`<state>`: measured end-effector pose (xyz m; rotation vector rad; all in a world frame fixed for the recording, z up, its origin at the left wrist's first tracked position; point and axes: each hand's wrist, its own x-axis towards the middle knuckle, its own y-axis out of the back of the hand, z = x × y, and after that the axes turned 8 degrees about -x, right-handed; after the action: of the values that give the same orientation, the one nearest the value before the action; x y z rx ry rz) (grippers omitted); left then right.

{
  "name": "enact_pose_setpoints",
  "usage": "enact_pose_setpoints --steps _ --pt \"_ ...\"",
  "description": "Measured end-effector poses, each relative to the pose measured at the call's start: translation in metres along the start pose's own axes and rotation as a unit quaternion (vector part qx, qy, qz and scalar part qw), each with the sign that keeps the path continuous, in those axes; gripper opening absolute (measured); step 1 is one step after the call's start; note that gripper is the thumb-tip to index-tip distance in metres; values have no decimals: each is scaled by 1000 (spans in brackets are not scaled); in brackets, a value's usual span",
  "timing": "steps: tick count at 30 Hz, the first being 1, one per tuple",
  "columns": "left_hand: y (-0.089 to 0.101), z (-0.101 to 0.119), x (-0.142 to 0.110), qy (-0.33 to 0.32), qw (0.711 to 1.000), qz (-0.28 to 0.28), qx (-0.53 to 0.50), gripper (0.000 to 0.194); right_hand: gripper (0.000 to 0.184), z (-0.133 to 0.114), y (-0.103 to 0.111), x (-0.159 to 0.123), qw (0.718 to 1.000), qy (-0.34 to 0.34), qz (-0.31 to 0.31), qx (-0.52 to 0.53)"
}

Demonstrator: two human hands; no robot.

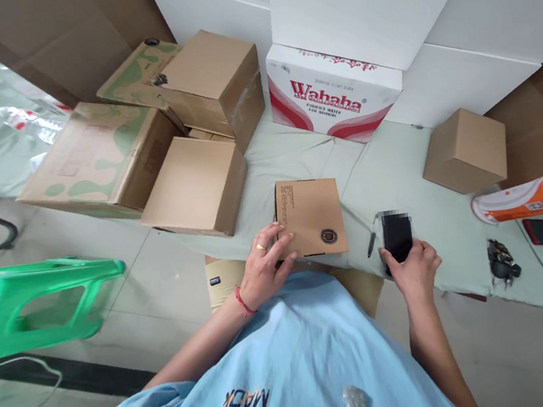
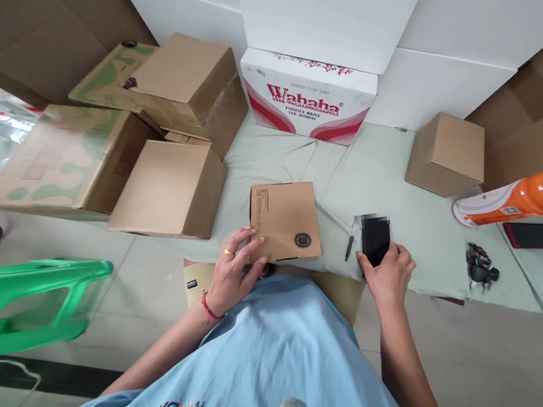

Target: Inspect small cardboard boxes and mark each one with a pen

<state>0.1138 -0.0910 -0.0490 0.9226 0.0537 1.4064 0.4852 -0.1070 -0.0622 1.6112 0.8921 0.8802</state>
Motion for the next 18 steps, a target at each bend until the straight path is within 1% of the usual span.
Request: enact_pose_setpoints --steps 2,3,4,6,7,8,10,12,14,16,18 --pt "0 -3 -1 83 996 36 -18 33 89 -14 3 1 996 43 35 70" --pt "0 -4 -1 136 989 49 -40 35 85 -24 5 1 990 65 27 122" --pt "-1 -5 0 185 979 57 -65 37 80 -36 5 0 980 88 -2 178" --pt "-4 -7 3 254 959 58 -111 44 69 -63 4 -3 948 139 -94 272" --pt "-5 -8 5 272 953 52 -126 47 67 -77 3 -6 931 162 -133 300" --pt "-6 -8 7 280 949 45 -135 50 68 -90 1 -9 918 178 -158 318" --pt "-7 -6 9 297 941 38 -157 51 72 -111 -2 -14 899 183 -188 352" --pt "-7 -3 9 323 924 43 -201 55 77 -124 -3 -17 873 154 -214 409" --pt "-5 2 9 345 899 42 -265 62 79 -129 -2 -17 834 110 -249 480" --pt "-4 8 10 352 879 29 -319 65 80 -129 -1 -15 794 41 -276 540" --pt "-5 14 13 347 871 13 -347 65 78 -123 2 -9 766 -47 -281 577"
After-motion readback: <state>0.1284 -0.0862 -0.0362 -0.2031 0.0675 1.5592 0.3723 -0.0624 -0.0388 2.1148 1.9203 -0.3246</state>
